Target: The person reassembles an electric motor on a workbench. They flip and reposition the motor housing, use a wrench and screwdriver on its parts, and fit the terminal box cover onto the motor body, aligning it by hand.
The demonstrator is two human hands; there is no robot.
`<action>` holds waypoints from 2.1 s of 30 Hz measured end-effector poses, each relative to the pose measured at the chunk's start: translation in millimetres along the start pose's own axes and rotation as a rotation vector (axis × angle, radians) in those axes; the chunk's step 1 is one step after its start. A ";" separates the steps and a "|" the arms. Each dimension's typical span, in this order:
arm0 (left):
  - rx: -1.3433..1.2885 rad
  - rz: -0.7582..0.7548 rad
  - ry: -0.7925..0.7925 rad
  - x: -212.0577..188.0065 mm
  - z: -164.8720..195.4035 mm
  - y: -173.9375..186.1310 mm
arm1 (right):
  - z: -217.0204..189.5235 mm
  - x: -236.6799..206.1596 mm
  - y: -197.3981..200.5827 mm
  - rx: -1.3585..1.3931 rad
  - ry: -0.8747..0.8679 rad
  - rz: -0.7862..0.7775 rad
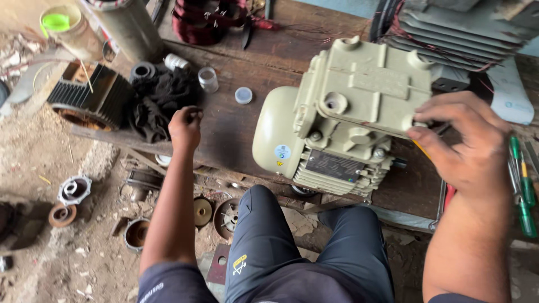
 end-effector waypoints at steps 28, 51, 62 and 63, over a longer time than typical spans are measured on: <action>0.129 -0.424 -0.723 -25.4 401.3 -59.8 | 18.8 -10.6 -8.5 0.208 0.004 0.116; -0.324 -0.108 -0.531 -49.1 350.3 -66.8 | 10.6 -16.2 -10.5 0.184 -0.019 0.187; -0.349 -0.109 -0.545 -51.0 344.5 -70.1 | 12.6 -22.3 -13.8 0.186 -0.030 0.232; -0.365 -0.108 -0.544 -51.5 345.2 -70.1 | 12.1 -22.5 -13.4 0.186 -0.030 0.237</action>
Point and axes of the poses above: each hand's wrist, its own x-axis towards the middle knuckle, its own y-axis out of the back of the hand, z = x × y, the point moved 9 cm from there along x, towards the middle knuckle, and after that the axes turned 4 degrees about -y, right-handed, at the moved point
